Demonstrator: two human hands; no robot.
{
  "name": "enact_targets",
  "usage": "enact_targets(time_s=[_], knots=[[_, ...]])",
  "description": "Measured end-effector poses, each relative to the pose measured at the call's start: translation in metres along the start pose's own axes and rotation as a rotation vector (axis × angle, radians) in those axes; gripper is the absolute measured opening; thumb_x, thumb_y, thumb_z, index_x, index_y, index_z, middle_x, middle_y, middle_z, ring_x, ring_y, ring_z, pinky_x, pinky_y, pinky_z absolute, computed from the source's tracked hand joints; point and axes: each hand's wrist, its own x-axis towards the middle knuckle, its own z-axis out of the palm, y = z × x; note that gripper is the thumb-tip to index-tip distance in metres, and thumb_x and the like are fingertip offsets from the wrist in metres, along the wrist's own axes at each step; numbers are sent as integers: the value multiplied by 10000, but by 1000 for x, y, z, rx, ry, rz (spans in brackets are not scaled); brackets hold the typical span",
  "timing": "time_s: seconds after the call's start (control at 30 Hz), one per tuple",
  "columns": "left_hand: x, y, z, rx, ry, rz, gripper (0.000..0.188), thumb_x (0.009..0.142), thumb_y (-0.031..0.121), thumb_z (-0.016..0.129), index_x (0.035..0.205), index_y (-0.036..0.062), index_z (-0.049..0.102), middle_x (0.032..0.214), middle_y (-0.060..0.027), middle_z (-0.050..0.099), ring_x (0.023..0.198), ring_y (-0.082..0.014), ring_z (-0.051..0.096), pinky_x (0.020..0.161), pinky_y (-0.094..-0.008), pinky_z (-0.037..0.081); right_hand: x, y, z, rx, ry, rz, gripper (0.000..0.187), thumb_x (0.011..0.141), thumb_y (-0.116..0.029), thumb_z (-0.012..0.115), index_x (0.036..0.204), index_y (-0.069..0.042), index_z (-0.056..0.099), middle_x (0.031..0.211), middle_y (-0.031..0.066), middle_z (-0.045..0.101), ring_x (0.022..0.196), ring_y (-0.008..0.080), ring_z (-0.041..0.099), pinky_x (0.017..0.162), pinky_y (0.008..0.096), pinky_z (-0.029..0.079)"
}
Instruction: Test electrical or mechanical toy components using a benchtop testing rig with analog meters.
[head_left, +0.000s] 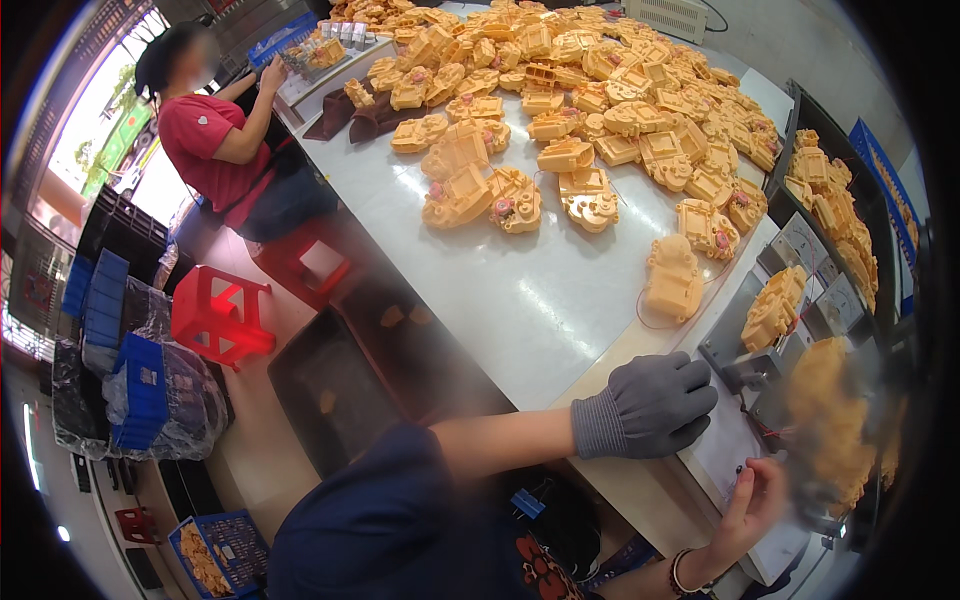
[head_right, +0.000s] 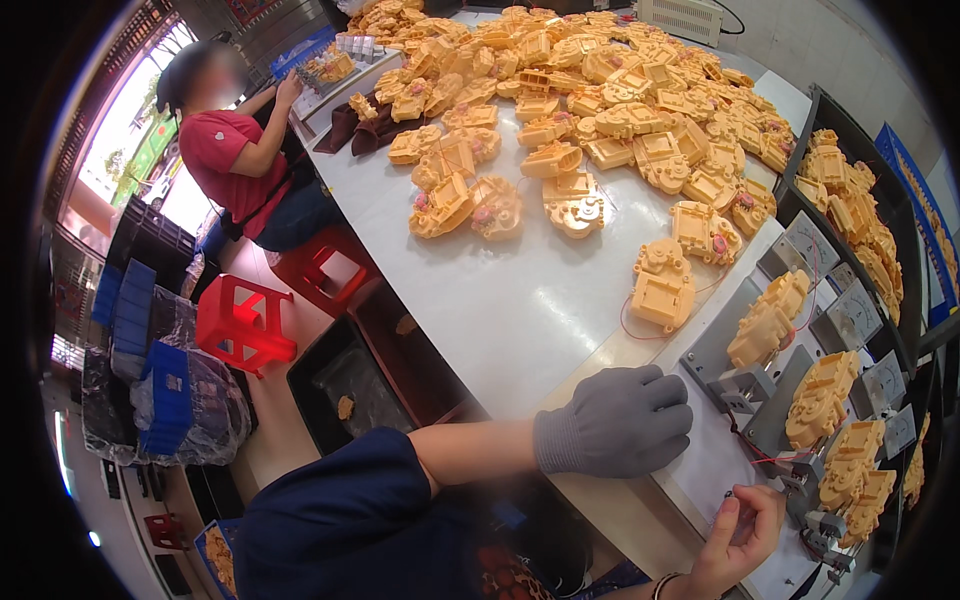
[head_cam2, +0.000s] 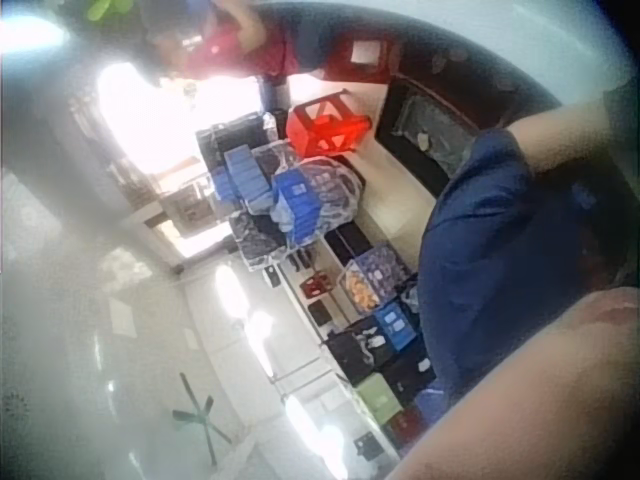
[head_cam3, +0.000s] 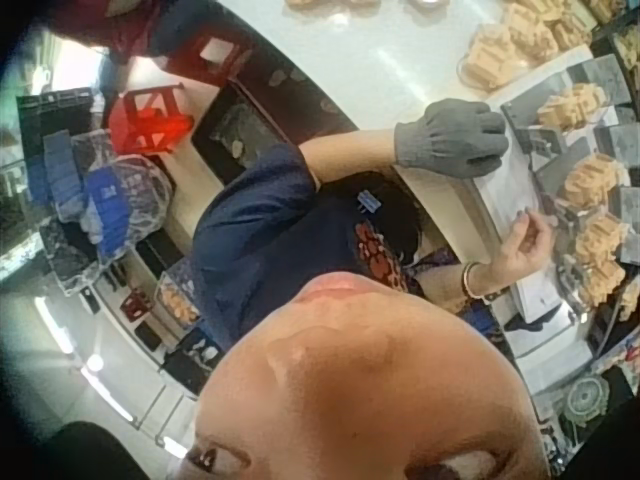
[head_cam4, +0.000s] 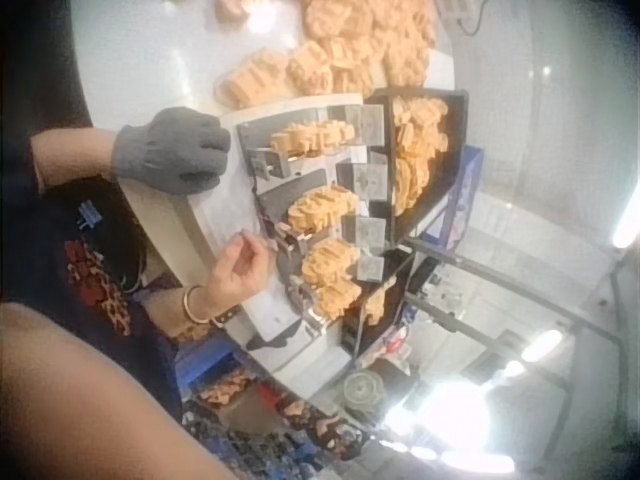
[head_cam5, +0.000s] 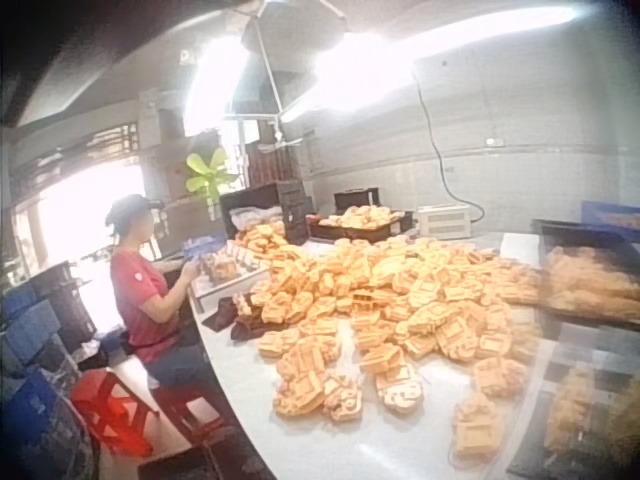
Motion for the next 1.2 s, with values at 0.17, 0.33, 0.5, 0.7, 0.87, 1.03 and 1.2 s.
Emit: enact_targets(time_s=[0.17, 0.33, 0.5, 0.7, 0.87, 1.03, 1.2], knots=[[0, 1, 0, 4, 5, -5, 159, 739, 182, 690, 741, 98, 555, 778, -60, 501, 662, -244, 558, 560, -361, 474, 0, -1, 1, 13, 3, 15, 95, 953, -73, 563, 1009, 2, 581, 976, 27, 554, 787, 82, 470, 694, 205, 368], [0, 1, -1, 5, 9, -14, 161, 741, 187, 695, 756, 101, 559, 782, -58, 503, 667, -247, 566, 560, -363, 477, -1, -1, 1, 11, 4, 25, 94, 954, -73, 562, 1007, 2, 580, 971, 28, 553, 783, 83, 470, 696, 207, 372], [0, 0, -1, 2, -4, -10, 163, 741, 191, 698, 766, 106, 561, 787, -55, 507, 669, -246, 569, 549, -365, 476, 1, -4, 1, -32, -8, 10, 96, 952, -77, 568, 996, 7, 580, 961, 32, 557, 796, 90, 483, 712, 207, 383], [0, 0, -1, -5, -7, -17, 164, 741, 187, 703, 773, 108, 564, 791, -56, 510, 667, -248, 566, 545, -364, 474, 1, -11, 3, -36, -13, -20, 95, 947, -75, 571, 989, 9, 581, 956, 33, 559, 803, 91, 490, 720, 210, 389], [0, 0, -2, -13, -1, -13, 167, 747, 184, 704, 785, 108, 560, 792, -55, 507, 667, -246, 564, 545, -365, 472, 2, -12, 2, -70, -24, -22, 91, 945, -72, 571, 989, 7, 581, 958, 30, 556, 797, 90, 485, 718, 211, 389], [-1, 0, -2, -14, -14, -19, 167, 751, 183, 704, 798, 108, 563, 797, -55, 509, 666, -248, 562, 548, -369, 471, 1, -12, 1, -74, -28, -28, 88, 948, -71, 569, 994, 3, 580, 958, 25, 550, 793, 87, 479, 716, 210, 387], [0, 0, -3, -12, -20, -15, 168, 752, 185, 704, 801, 109, 562, 798, -54, 511, 670, -248, 564, 548, -370, 470, 1, -10, 1, -90, -26, -34, 86, 952, -66, 566, 1005, 1, 579, 955, 20, 544, 793, 85, 476, 714, 210, 384]])
